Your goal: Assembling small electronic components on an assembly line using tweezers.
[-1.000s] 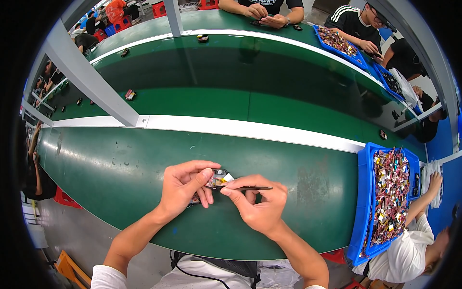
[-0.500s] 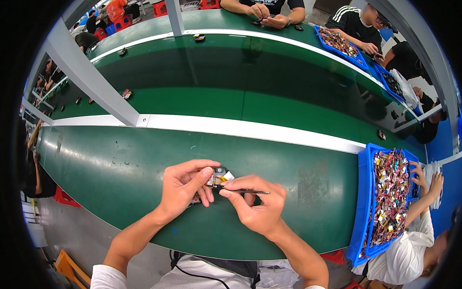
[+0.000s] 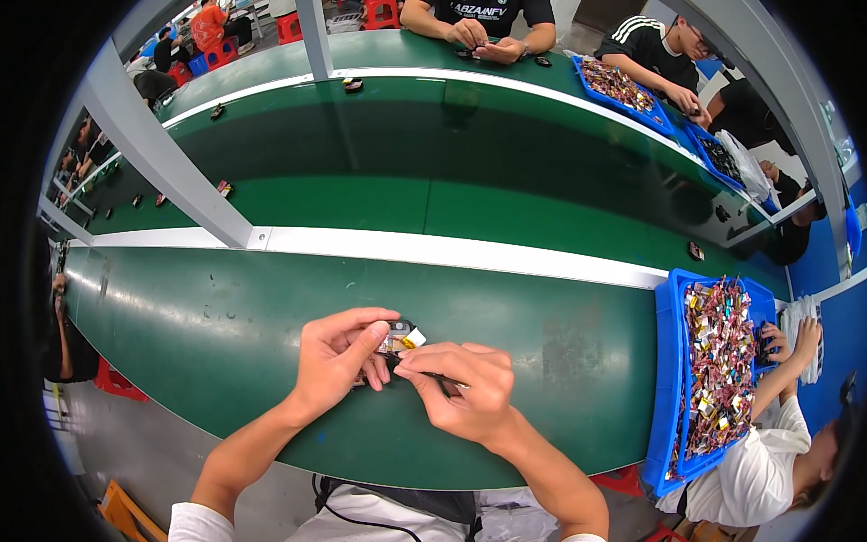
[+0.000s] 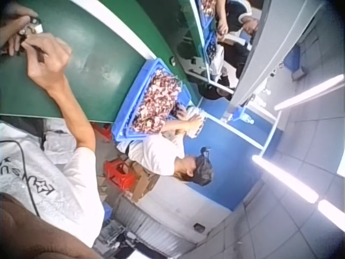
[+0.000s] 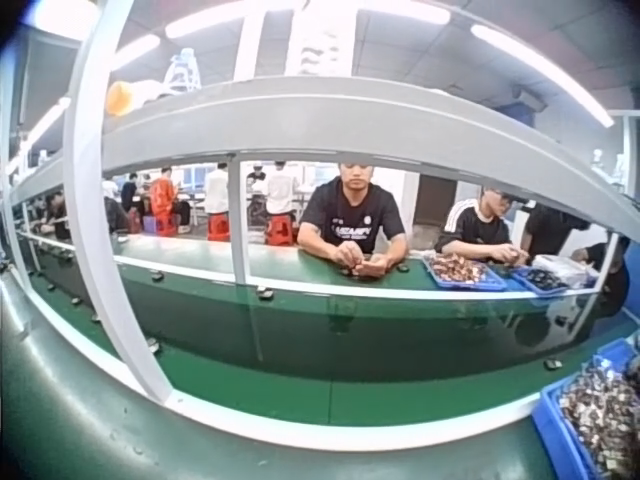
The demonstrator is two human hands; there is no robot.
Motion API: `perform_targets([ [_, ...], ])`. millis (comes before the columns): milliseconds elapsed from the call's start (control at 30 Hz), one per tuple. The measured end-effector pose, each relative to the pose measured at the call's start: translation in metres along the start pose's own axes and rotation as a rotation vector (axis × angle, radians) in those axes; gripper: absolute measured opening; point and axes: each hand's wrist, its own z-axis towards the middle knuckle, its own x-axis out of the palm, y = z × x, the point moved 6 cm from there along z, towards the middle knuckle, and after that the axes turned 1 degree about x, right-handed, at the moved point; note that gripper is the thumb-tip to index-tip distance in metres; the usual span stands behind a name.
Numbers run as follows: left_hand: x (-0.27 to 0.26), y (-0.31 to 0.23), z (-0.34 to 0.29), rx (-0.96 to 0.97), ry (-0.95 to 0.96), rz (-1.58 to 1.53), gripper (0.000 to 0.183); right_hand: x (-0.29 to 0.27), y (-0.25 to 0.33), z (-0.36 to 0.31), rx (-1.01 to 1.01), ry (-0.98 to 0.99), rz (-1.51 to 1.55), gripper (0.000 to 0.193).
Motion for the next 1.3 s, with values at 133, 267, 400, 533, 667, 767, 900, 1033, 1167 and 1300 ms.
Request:
perform_targets([
  [133, 0.009, -0.002, 0.003, -0.022, 0.016, 0.011, 0.026, -0.008, -0.001, 0.001, 0.056, 0.005, -0.01, 0.015],
  [267, 0.003, -0.004, 0.002, -0.131, 0.098, 0.008, 0.03, -0.004, -0.007, -0.002, 0.009, 0.004, 0.029, 0.016],
  [400, 0.001, -0.006, 0.003, -0.07, 0.094, 0.032, 0.03, 0.001, -0.005, -0.003, -0.004, -0.005, 0.053, 0.015],
  [533, 0.002, 0.002, 0.003, -0.064, 0.048, 0.038, 0.026, 0.004, -0.001, -0.011, -0.106, 0.007, -0.071, 0.017],
  [667, 0.0, 0.004, -0.002, 0.012, -0.025, 0.068, 0.02, 0.011, 0.004, -0.012, -0.122, 0.042, -0.118, 0.019],
  [767, -0.001, 0.007, 0.0, 0.032, -0.027, 0.094, 0.018, 0.014, 0.004, -0.015, -0.161, 0.033, -0.161, 0.02],
  [900, -0.001, 0.01, 0.002, 0.05, -0.03, 0.119, 0.017, 0.015, -0.003, -0.019, -0.168, 0.018, -0.128, 0.019],
  [1033, 0.0, -0.004, 0.003, 0.101, -0.07, 0.139, 0.014, 0.01, -0.008, -0.016, -0.207, -0.084, -0.07, 0.016],
  [1167, -0.016, -0.012, 0.022, 0.136, -0.118, 0.149, 0.016, -0.007, -0.009, -0.008, -0.081, -0.223, -0.007, 0.016],
  [1300, -0.039, -0.035, 0.08, 0.132, -0.209, 0.197, 0.021, -0.011, -0.022, -0.016, -0.017, -0.285, 0.002, 0.019],
])
